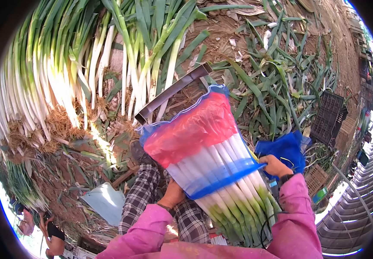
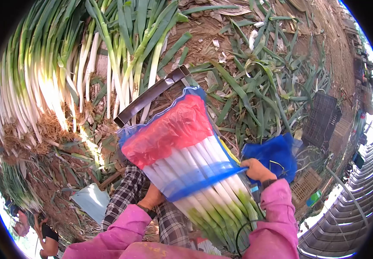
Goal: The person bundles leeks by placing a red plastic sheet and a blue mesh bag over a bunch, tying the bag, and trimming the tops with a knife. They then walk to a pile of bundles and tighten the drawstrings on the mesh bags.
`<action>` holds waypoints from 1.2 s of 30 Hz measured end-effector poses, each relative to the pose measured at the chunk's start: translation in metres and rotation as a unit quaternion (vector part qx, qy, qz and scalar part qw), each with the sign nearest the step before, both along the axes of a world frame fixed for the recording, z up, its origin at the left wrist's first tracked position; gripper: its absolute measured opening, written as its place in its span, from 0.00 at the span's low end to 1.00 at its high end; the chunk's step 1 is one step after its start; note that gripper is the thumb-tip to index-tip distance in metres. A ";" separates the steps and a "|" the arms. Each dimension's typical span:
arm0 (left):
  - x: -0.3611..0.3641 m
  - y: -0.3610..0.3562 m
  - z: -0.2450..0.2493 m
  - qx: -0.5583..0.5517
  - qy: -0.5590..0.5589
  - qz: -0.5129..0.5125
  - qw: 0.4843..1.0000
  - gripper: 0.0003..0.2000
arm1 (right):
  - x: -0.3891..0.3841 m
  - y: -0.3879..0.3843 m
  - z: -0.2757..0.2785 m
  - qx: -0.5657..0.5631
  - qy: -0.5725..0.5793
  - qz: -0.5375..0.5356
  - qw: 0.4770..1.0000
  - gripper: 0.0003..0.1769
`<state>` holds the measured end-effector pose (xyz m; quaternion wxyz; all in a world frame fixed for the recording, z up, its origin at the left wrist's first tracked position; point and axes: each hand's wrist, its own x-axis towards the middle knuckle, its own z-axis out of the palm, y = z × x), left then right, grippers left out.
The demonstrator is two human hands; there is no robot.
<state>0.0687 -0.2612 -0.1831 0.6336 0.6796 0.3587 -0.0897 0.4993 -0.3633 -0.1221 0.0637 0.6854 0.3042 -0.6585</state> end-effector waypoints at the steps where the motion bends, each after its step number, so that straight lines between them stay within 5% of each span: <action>1: -0.004 -0.013 -0.012 0.007 -0.003 -0.029 1.000 0.24 | -0.004 0.000 0.005 -0.006 -0.014 -0.007 1.000 0.14; 2: -0.008 -0.028 -0.027 0.014 -0.009 -0.058 0.998 0.24 | -0.008 0.002 0.008 -0.013 -0.030 -0.014 0.999 0.13; 6: -0.021 -0.067 0.005 -0.020 0.021 -0.098 0.995 0.25 | -0.007 0.052 0.010 0.082 -0.058 0.248 0.963 0.18; 8: -0.031 -0.074 0.000 -0.041 0.047 -0.208 0.976 0.29 | -0.011 0.071 -0.012 0.199 -0.122 0.256 0.938 0.21; 11: -0.018 -0.066 0.000 -0.067 0.043 -0.247 0.966 0.31 | -0.028 0.075 -0.048 0.298 -0.097 0.105 0.944 0.18; 14: -0.012 -0.073 -0.001 -0.098 0.048 -0.262 0.959 0.30 | -0.012 0.038 -0.051 0.084 -0.068 0.129 0.986 0.12; 16: -0.006 -0.063 0.000 -0.167 0.094 -0.286 0.939 0.29 | -0.013 0.009 -0.037 0.028 -0.063 0.044 0.997 0.11; 18: -0.003 -0.059 0.016 -0.143 0.096 -0.306 0.936 0.30 | -0.014 -0.023 -0.039 0.017 -0.037 -0.070 0.997 0.13; 24: 0.008 -0.033 0.114 -0.054 0.068 -0.111 0.990 0.22 | -0.022 0.006 0.066 0.113 -0.084 -0.009 0.990 0.16; 25: 0.014 -0.032 0.129 0.017 0.060 -0.068 0.996 0.13 | -0.032 0.000 0.078 0.186 -0.134 0.043 0.972 0.15; 26: 0.022 -0.034 0.144 0.008 0.037 -0.119 0.992 0.12 | -0.044 -0.006 0.092 0.169 -0.207 0.166 0.949 0.14; 28: 0.045 -0.037 0.172 -0.005 -0.005 -0.226 0.974 0.10 | -0.068 -0.014 0.108 0.130 -0.305 0.213 0.919 0.12; 33: 0.086 -0.066 0.215 0.067 -0.042 -0.311 0.947 0.13 | -0.115 -0.044 0.143 0.089 -0.371 0.150 0.912 0.20; 36: 0.083 -0.069 0.230 0.094 -0.046 -0.362 0.926 0.20 | -0.149 -0.081 0.167 0.167 -0.438 0.146 0.871 0.21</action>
